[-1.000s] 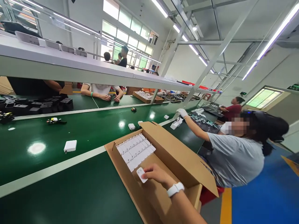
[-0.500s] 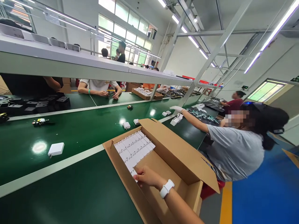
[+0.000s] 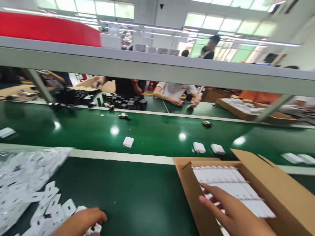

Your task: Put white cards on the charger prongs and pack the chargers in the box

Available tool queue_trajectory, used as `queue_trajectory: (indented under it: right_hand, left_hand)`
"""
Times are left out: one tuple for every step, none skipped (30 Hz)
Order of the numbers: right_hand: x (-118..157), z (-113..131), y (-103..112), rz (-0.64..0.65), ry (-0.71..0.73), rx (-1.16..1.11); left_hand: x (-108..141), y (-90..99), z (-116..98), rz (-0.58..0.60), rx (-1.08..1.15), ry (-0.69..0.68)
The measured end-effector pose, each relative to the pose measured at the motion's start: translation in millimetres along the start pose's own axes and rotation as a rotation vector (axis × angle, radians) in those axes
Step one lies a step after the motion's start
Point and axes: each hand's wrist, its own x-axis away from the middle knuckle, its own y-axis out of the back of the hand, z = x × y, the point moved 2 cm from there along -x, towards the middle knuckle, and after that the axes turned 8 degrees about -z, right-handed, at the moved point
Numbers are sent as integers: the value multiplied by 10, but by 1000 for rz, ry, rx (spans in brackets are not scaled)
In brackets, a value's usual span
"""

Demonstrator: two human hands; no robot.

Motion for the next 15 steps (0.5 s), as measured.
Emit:
queue_trajectory:
  right_hand:
    - [-133, 252, -76, 54, 95, 39]
    - [-262, 523, -185, 113, 205, 80]
    - [-393, 796, -321, 161, 308, 123]
    - [-533, 1056, -478, 193, 405, 176]
    - [-685, 1292, -645, 183, 477, 227]
    - [-843, 1499, -819, 165, 510, 242]
    - [-1000, 1676, -996, 143, 532, 251]
    - [-1144, 1827, -1166, 120, 544, 250]
    - [-1269, 1954, -1326, 95, 551, 242]
    - [-1368, 2062, -1471, 69, 562, 228]
    - [-1441, 2155, -1598, 46, 577, 207]
    - [-1491, 2234, -1709, 26, 595, 182]
    - [-1523, 2301, -1806, 13, 613, 152]
    - [-1548, 2357, -1890, 4, 628, 123]
    - [-1574, 2403, -1965, 1, 633, 97]
  left_hand:
    - [43, 185, 75, -86, -87, 41]
    - [97, 356, 130, -163, -157, 98]
    - [156, 501, 167, -232, -210, 163]
    - [212, 607, 190, -275, -233, 229]
    - [256, 670, 201, -301, -237, 275]
    - [284, 686, 202, -310, -227, 281]
    - [295, 658, 201, -299, -210, 264]
    - [292, 596, 205, -280, -193, 243]
    - [277, 512, 217, -263, -183, 235]
    - [253, 418, 238, -254, -177, 240]
    - [225, 329, 267, -261, -180, 266]
    - [196, 253, 299, -277, -184, 299]
    - [169, 196, 330, -296, -183, 331]
    - [146, 160, 355, -314, -171, 348]
    - [130, 146, 373, -327, -151, 356]
